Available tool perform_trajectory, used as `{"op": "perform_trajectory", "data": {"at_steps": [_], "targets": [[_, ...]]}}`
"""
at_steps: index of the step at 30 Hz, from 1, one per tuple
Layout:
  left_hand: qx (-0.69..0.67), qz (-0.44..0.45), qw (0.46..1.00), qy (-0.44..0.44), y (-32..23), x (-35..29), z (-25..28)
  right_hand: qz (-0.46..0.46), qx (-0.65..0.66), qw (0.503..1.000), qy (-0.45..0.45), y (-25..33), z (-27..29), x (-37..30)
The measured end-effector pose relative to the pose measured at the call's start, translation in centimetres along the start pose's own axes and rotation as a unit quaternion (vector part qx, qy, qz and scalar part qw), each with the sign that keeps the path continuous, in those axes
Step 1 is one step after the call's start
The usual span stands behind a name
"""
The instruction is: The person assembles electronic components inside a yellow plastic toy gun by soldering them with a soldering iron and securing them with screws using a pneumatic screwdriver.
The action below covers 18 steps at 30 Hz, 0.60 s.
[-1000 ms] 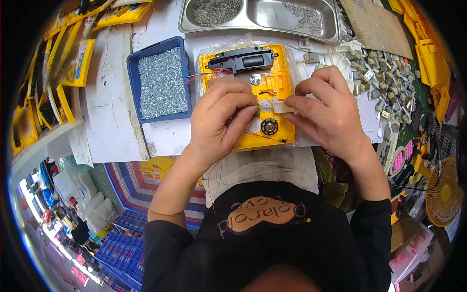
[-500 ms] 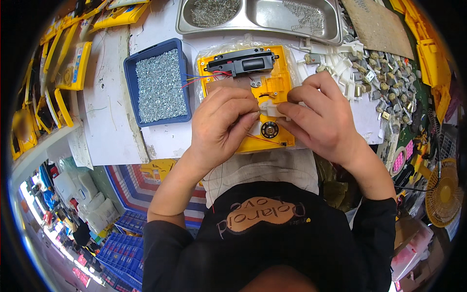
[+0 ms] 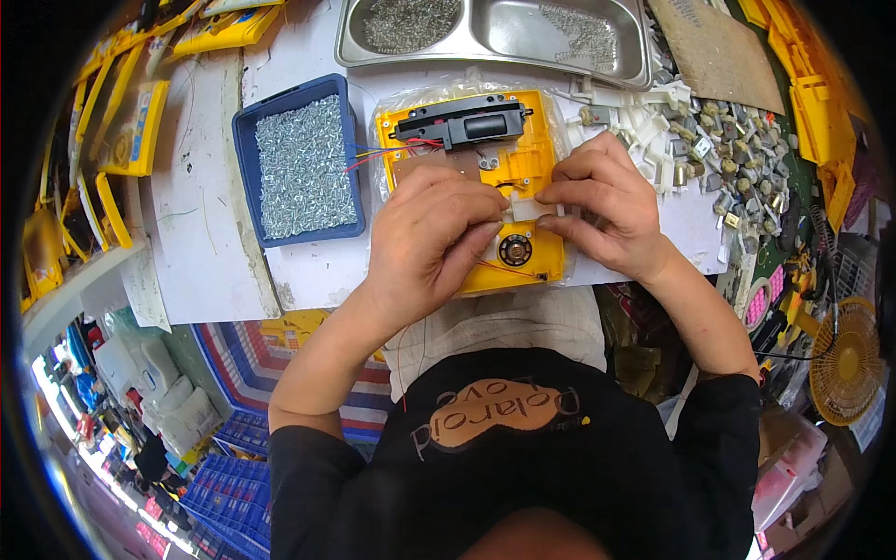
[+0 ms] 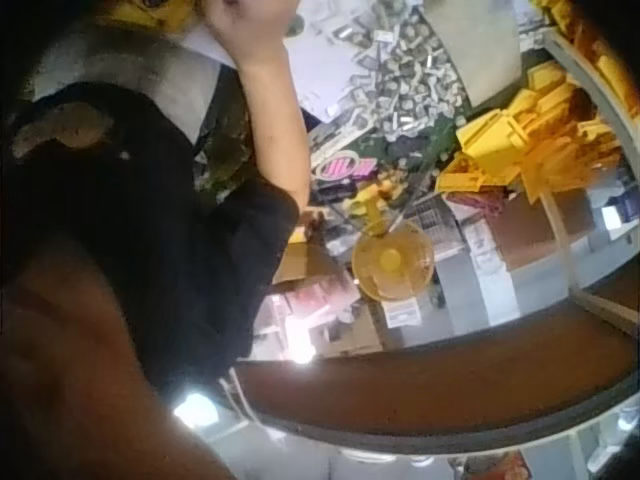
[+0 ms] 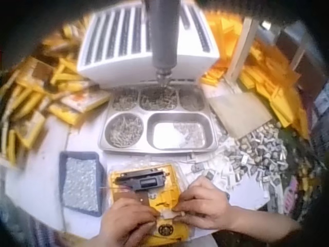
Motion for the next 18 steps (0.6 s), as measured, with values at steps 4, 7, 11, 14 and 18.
{"op": "perform_trajectory", "data": {"at_steps": [4,7,11,14,18], "targets": [[0.007,-0.007,0.999,-0.039,0.1,-0.2,0.4,0.031,-0.026,0.999,0.013,0.7,-0.3,1.1],[0.018,-0.023,0.999,0.029,-0.2,0.3,0.1,0.017,-0.108,0.992,0.060,1.8,-0.2,1.3],[0.089,-0.048,0.988,0.120,-0.6,-0.3,-0.6,-0.003,-0.178,0.983,0.041,3.3,-0.3,0.1],[0.112,-0.083,0.979,0.149,-0.8,-0.2,-0.5,-0.068,-0.102,0.992,-0.008,3.4,2.1,-1.5],[0.110,-0.089,0.977,0.158,-0.7,-0.3,-0.1,-0.239,-0.359,0.900,-0.062,-1.6,10.1,-5.9]]}}
Point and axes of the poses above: each hand's wrist, its own x-axis towards the middle knuckle, its own z-axis out of the back of the hand, y = z × x, the point moved 4 cm from there along x, towards the middle knuckle, and after that the axes turned 9 degrees about -x, right-handed, at the moved point
